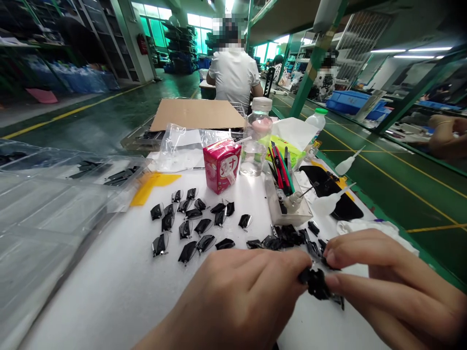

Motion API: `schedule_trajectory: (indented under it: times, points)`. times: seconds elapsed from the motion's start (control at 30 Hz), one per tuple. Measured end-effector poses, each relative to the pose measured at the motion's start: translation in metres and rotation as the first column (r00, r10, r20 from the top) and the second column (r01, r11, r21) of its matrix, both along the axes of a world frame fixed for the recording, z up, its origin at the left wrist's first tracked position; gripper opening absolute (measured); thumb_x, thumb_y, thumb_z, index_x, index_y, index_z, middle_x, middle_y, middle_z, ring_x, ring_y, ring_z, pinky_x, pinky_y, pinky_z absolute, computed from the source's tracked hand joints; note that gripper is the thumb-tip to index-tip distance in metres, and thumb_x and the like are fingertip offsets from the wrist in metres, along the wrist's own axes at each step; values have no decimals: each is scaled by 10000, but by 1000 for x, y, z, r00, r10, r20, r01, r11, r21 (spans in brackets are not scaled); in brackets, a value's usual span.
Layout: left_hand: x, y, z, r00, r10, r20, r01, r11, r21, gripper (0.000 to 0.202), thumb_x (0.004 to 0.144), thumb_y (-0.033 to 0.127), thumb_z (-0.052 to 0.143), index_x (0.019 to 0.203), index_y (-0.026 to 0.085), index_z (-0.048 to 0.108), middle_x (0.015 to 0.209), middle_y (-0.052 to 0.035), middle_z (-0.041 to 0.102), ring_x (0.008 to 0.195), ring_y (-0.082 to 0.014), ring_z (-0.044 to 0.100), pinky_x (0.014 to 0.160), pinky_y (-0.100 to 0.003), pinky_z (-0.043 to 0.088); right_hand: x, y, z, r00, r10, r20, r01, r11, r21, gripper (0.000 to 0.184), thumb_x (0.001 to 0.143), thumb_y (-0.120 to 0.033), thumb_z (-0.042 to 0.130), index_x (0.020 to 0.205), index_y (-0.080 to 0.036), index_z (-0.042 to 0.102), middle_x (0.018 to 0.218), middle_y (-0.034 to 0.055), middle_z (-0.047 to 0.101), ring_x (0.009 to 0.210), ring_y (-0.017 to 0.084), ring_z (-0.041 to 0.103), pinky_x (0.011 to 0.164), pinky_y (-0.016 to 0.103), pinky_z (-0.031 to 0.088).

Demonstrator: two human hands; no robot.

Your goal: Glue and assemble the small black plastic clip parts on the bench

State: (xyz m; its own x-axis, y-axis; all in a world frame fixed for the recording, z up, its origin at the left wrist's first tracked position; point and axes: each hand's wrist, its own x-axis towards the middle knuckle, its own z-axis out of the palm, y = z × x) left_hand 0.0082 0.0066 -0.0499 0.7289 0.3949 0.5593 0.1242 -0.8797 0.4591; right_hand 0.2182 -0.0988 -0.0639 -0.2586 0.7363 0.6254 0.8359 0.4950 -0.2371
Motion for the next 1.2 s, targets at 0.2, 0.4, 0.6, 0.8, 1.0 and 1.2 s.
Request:
schedule_trajectory:
  times: [0.2,0.4,0.6,0.8,1.0,1.2]
  points:
    - [0,1,2,995,-89,-40,87,995,-47,269,962,76,486,1149,111,675,893,-76,819,745,-202,780,701,-247,590,3,10,5,993,75,-91,-79,996,-33,352,905,-14,525,1125,-259,649,1057,67,697,1015,233,683,817,351,594]
    - [0,0,1,982,-186,25,187,979,-82,282,985,109,523,1244,80,629,1077,-91,805,919,-174,776,847,-182,559,4,13,11,994,100,-37,-102,993,-51,378,882,42,501,1103,-245,609,1019,50,693,992,187,672,832,305,579]
    - [-3,-1,1,987,-156,31,158,980,-123,254,979,116,558,1212,75,650,1047,-87,813,923,-156,779,934,-136,525,7,15,14,985,171,-9,-172,984,-50,405,837,68,500,1112,-211,603,1004,58,672,1003,182,647,812,295,582]
    - [-4,-1,-7,983,-154,98,159,986,-54,221,976,131,583,1187,117,647,1043,-53,815,877,-127,781,962,-125,517,8,8,7,992,111,-64,-114,993,-44,375,896,1,526,1165,-237,635,1032,75,694,1051,235,656,801,363,588]
    - [-2,-3,-8,969,-160,187,170,985,-40,223,962,107,607,1180,79,645,1113,-45,796,908,-88,767,989,-96,484,5,10,6,997,64,-52,-64,998,2,128,931,-284,662,1048,-280,712,950,63,721,892,243,718,729,359,617]
    - [3,-5,-11,951,-153,267,186,977,-101,232,892,27,653,1121,53,676,1024,-66,813,923,-100,772,937,-70,502,0,6,5,998,33,-58,-34,999,-20,186,899,-421,703,1043,-305,720,968,72,719,893,260,717,713,375,625]
